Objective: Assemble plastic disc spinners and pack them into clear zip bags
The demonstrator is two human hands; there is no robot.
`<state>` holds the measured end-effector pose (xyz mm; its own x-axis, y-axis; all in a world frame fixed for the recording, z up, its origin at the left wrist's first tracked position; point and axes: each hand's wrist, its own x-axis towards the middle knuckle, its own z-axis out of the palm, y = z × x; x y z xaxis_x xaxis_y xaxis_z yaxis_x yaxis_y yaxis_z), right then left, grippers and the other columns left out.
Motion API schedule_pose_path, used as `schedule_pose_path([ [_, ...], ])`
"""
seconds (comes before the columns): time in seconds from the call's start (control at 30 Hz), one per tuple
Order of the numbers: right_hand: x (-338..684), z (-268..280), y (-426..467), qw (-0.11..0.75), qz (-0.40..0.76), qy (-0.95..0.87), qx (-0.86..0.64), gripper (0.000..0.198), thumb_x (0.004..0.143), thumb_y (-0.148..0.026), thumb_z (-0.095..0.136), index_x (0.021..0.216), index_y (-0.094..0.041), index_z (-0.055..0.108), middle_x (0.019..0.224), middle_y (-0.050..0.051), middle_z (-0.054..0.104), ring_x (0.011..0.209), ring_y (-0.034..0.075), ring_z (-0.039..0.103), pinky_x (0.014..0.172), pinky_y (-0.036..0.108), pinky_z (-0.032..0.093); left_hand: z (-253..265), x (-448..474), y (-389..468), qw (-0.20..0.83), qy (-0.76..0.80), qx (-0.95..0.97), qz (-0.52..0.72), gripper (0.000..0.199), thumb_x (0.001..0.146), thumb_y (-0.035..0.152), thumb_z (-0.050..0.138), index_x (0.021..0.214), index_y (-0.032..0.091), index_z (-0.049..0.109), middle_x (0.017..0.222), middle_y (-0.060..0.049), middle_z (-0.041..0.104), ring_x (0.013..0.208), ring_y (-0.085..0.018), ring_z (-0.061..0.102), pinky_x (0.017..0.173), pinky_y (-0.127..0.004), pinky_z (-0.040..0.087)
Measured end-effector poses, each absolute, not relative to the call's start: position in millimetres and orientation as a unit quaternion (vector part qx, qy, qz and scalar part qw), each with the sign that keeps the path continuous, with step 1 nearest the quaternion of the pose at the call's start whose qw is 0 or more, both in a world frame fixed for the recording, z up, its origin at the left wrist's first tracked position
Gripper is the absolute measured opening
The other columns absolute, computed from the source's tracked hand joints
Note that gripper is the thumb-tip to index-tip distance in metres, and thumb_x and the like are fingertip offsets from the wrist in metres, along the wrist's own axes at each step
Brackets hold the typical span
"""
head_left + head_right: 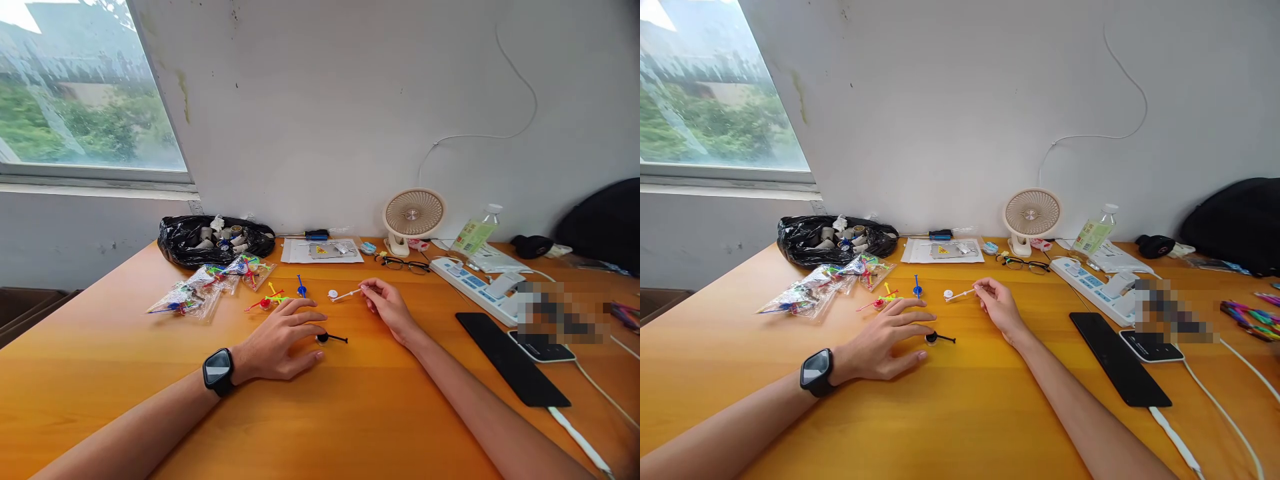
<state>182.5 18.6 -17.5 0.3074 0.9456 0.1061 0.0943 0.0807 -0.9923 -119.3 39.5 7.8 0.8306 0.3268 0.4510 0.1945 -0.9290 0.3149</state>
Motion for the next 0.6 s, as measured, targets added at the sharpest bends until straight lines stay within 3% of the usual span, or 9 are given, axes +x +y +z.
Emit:
schedule_pose_path([
  [0.6,183.8,-19.7,20.0,0.573,0.382,-0.458,-0.562,0.043,0.077,-0.057,0.083,0.093,-0.018,0.072,0.081,0.001,0.063,0.06,0.01,0.047,0.052,0.023,0.035,5.0,-117.4,40.6,0.108,0.121,0.948,0.272,0.027,0.094,0.037,0.069,0.117,0.026,0.074,0.135,-0.005,0.072,0.135,-0.032,0.054,0.112,-0.05,0.046],
])
